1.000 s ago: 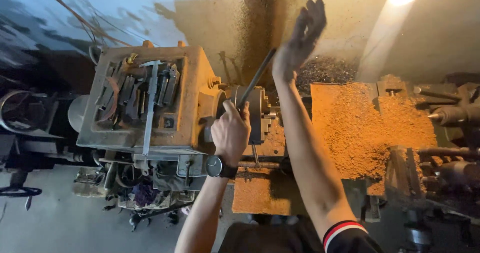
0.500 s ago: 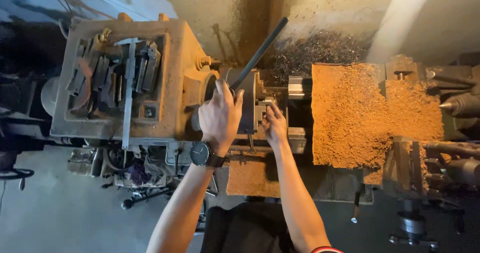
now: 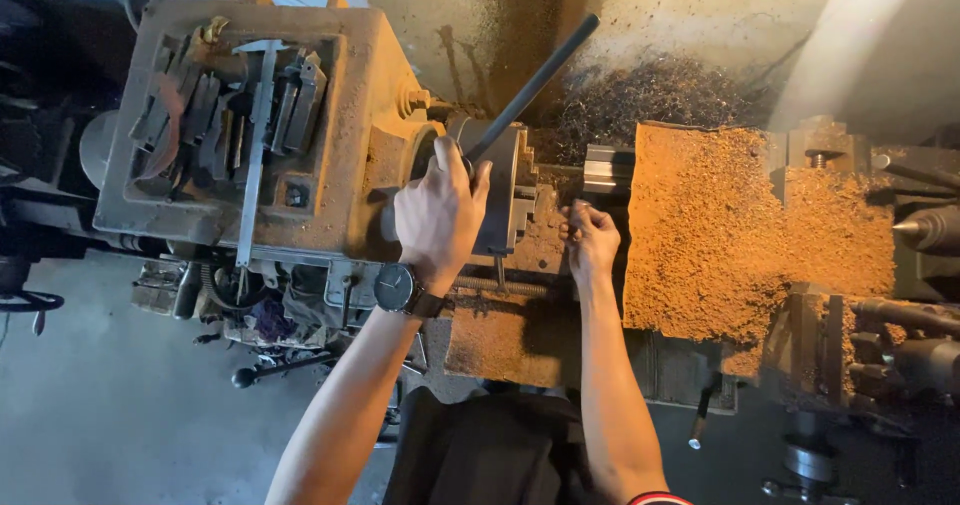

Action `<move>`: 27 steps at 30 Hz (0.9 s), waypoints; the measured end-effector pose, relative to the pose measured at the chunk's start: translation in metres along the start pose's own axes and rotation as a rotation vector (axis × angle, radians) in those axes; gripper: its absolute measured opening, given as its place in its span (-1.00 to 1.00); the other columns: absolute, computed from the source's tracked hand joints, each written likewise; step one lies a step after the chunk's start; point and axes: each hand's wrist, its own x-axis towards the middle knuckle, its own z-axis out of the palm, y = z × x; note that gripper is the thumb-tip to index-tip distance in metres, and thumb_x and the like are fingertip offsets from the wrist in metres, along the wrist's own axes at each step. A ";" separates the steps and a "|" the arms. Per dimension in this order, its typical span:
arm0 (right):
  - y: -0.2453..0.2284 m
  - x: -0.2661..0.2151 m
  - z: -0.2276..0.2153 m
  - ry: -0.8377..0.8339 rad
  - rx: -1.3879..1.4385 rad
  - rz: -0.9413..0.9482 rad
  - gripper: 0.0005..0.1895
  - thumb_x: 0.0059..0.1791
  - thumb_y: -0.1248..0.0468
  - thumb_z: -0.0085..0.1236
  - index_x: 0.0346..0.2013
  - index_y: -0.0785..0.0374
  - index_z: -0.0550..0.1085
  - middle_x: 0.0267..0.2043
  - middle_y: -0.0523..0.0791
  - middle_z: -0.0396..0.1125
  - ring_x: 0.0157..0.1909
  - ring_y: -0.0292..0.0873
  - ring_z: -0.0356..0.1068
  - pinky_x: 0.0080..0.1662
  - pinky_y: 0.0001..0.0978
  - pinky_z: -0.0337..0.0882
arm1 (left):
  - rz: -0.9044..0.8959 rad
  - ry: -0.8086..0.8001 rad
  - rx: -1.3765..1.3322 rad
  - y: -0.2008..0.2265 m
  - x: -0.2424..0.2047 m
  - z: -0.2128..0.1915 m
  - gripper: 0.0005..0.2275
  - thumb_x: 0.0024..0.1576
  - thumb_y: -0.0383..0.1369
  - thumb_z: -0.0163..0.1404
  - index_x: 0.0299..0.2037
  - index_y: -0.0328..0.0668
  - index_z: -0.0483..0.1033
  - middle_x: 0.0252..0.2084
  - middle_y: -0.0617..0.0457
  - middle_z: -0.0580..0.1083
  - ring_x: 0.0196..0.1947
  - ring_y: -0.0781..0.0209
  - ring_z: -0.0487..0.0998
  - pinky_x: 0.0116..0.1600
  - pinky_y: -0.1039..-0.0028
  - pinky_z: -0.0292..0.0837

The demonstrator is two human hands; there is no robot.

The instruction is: The person operates a lathe to machine a cylindrical metal part, then removes it and walks to a workbench. At the bench, they assemble the machined part with other metal components, including a larger cylindrical housing and small rings, using a hammer to tap pieces into place and a cloth to wipe the assembly.

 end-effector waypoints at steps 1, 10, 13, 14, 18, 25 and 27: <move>-0.001 0.000 0.000 0.000 -0.003 0.001 -0.83 0.10 0.30 0.17 -0.19 0.36 0.41 -0.25 0.00 0.42 -0.34 -0.15 0.44 -0.34 -0.38 0.49 | -0.003 -0.001 -0.001 0.000 0.000 0.001 -0.65 0.25 -0.11 0.07 -0.15 -0.23 0.24 -0.50 -0.04 0.51 -0.56 -0.07 0.60 -0.56 0.24 0.45; -0.008 0.000 0.032 -0.157 -0.018 0.009 -0.73 0.00 0.41 0.18 -0.01 0.42 0.47 -0.11 0.00 0.46 -0.17 -0.15 0.52 -0.12 -0.35 0.60 | 0.022 0.005 0.057 -0.002 0.002 0.003 -0.61 0.23 -0.09 0.06 -0.08 -0.27 0.24 -0.53 -0.04 0.51 -0.58 -0.09 0.59 -0.55 0.21 0.45; -0.015 0.002 0.034 -0.244 -0.171 -0.065 -0.70 -0.02 0.44 0.23 0.00 0.39 0.45 -0.08 0.01 0.49 -0.15 -0.18 0.51 -0.13 -0.39 0.55 | -0.015 -0.097 0.069 -0.004 0.002 0.004 -0.61 0.29 -0.09 0.03 -0.05 -0.30 0.24 -0.56 -0.05 0.50 -0.65 -0.01 0.58 -0.60 0.29 0.44; -0.019 0.001 0.037 -0.272 -0.249 -0.097 -0.68 -0.03 0.44 0.25 0.01 0.38 0.45 -0.08 0.00 0.50 -0.14 -0.21 0.51 -0.12 -0.42 0.54 | -0.001 -0.067 0.061 -0.004 0.001 0.004 -0.61 0.28 -0.09 0.04 -0.06 -0.29 0.25 -0.56 -0.04 0.50 -0.63 0.00 0.59 -0.60 0.29 0.44; -0.032 0.000 0.047 -0.336 -0.410 -0.112 -0.65 -0.05 0.42 0.30 0.01 0.35 0.47 -0.09 -0.05 0.52 -0.13 -0.26 0.51 -0.13 -0.48 0.51 | 0.037 0.010 0.037 -0.003 0.000 0.004 -0.62 0.26 -0.10 0.05 -0.07 -0.29 0.25 -0.54 -0.02 0.51 -0.59 -0.01 0.60 -0.58 0.27 0.44; -0.019 -0.004 0.051 -0.283 -0.478 -0.138 -0.71 -0.04 0.38 0.31 -0.04 0.34 0.51 -0.17 -0.06 0.53 -0.24 -0.28 0.48 -0.21 -0.49 0.49 | 0.039 0.007 0.045 0.000 0.003 0.004 -0.61 0.24 -0.10 0.06 -0.06 -0.30 0.26 -0.50 -0.03 0.52 -0.56 -0.04 0.61 -0.53 0.24 0.47; -0.011 0.003 0.049 -0.338 -0.439 -0.171 -0.74 -0.02 0.37 0.31 -0.06 0.35 0.51 -0.19 -0.07 0.51 -0.24 -0.31 0.46 -0.19 -0.51 0.49 | 0.048 0.021 0.099 0.001 0.003 0.004 -0.60 0.24 -0.08 0.06 -0.05 -0.31 0.28 -0.46 -0.05 0.53 -0.57 -0.03 0.61 -0.54 0.26 0.47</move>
